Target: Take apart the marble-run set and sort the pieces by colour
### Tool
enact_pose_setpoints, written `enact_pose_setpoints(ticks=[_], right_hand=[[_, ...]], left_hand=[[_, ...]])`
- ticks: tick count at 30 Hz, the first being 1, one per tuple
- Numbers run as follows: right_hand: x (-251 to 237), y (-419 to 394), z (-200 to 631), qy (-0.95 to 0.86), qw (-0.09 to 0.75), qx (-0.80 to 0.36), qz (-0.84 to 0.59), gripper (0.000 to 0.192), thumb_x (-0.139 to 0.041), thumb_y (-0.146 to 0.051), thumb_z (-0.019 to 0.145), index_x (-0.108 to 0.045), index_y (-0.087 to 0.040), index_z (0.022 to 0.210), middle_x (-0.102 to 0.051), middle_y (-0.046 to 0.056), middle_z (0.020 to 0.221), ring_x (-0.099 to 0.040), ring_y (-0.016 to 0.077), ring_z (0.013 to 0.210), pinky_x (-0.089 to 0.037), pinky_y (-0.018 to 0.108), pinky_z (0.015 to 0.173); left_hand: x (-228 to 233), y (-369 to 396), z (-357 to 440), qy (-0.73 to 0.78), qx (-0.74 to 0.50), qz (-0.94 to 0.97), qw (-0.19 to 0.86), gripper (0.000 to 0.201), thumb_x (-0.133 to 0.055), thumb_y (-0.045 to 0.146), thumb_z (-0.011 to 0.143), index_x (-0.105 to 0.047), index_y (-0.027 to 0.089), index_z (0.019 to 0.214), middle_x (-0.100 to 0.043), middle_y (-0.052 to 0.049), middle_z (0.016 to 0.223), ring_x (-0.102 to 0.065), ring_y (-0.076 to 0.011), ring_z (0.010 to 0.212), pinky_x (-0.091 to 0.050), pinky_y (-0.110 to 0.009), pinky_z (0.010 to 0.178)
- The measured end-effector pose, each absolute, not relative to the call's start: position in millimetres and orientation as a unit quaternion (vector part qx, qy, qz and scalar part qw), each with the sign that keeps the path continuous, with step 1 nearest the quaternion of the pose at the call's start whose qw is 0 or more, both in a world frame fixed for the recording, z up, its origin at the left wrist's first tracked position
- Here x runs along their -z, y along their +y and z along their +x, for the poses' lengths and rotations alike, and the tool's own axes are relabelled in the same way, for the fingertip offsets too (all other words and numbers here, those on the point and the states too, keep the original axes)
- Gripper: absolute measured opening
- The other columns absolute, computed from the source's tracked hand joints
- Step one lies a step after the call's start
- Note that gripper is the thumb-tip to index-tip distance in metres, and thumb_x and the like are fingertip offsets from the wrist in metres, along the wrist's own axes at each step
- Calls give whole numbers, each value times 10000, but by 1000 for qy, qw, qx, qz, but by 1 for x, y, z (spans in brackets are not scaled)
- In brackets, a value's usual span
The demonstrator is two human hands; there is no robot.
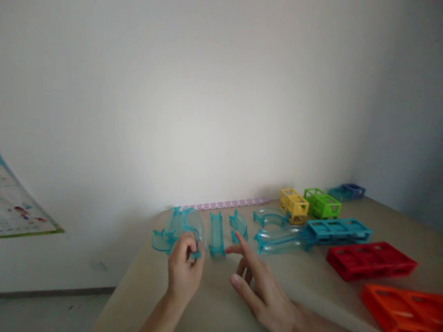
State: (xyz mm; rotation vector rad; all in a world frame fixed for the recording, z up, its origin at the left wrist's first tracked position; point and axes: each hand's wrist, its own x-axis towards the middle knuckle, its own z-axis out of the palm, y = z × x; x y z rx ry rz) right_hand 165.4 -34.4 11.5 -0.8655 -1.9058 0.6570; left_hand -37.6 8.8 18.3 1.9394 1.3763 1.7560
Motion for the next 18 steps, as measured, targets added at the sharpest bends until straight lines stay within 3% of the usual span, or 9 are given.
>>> enact_pose_setpoints(ticks=[3,5,7,9,10,13,15,18], right_hand=[[-8,-35,167,-778,464,-250,-342,668,-469,-289,922,-76,-248,1461,-567,95,1167,-580,161,756,-500,299,697],[-8,-35,167,-782,463,-239,-342,621,-493,-286,910,-159,-236,1431,-610,70,1040,-584,175,756,-497,300,701],[-10,-33,167,-776,475,-226,-348,524,-497,-273,910,-255,-246,1374,-615,52,995,-587,175,781,-491,289,717],[-11,-32,167,-763,493,-205,-365,411,-487,-268,917,-331,-253,1298,-608,36,950,-577,165,763,-483,271,700],[-11,-31,167,-756,498,-194,-378,366,-484,-270,920,-358,-251,1263,-601,26,907,-569,161,741,-476,265,683],[-10,-31,168,-757,481,-193,-398,292,-485,-286,921,-395,-237,1194,-574,3,807,-547,152,684,-456,254,633],[-9,-31,168,-764,463,-208,-398,296,-479,-297,925,-388,-231,1198,-578,2,799,-545,148,664,-443,247,601],[-9,-33,168,-768,452,-218,-399,339,-471,-312,928,-360,-226,1237,-592,8,823,-545,143,649,-429,247,587]], left_hand=[[-16,-12,-17,319,-462,814,145,160,-587,77,732,-530,221,694,-582,-10,714,-583,-156,704,-452,-229,664],[-18,-21,-10,284,-389,861,164,212,-618,103,733,-621,227,904,-659,-71,910,-618,-211,882,-473,-271,784],[-24,-22,-11,278,-353,879,160,356,-685,182,710,-611,211,1057,-661,-104,1013,-611,-242,946,-468,-294,833],[-33,-14,-21,297,-351,877,138,235,-683,249,721,-631,197,945,-655,-82,873,-610,-224,838,-473,-286,770],[-37,-7,-30,334,-375,858,110,92,-613,239,775,-627,194,853,-630,-61,776,-598,-202,766,-467,-276,723],[-43,18,-67,588,-414,694,-50,177,-464,212,858,-599,183,748,-584,-51,698,-566,-186,674,-442,-280,668],[-41,30,-93,717,-267,637,-94,191,-463,110,801,-640,161,849,-621,-95,827,-598,-221,770,-446,-319,743],[-35,36,-123,783,-79,615,-53,305,-462,48,746,-676,142,942,-629,-162,913,-618,-276,861,-449,-359,771]])
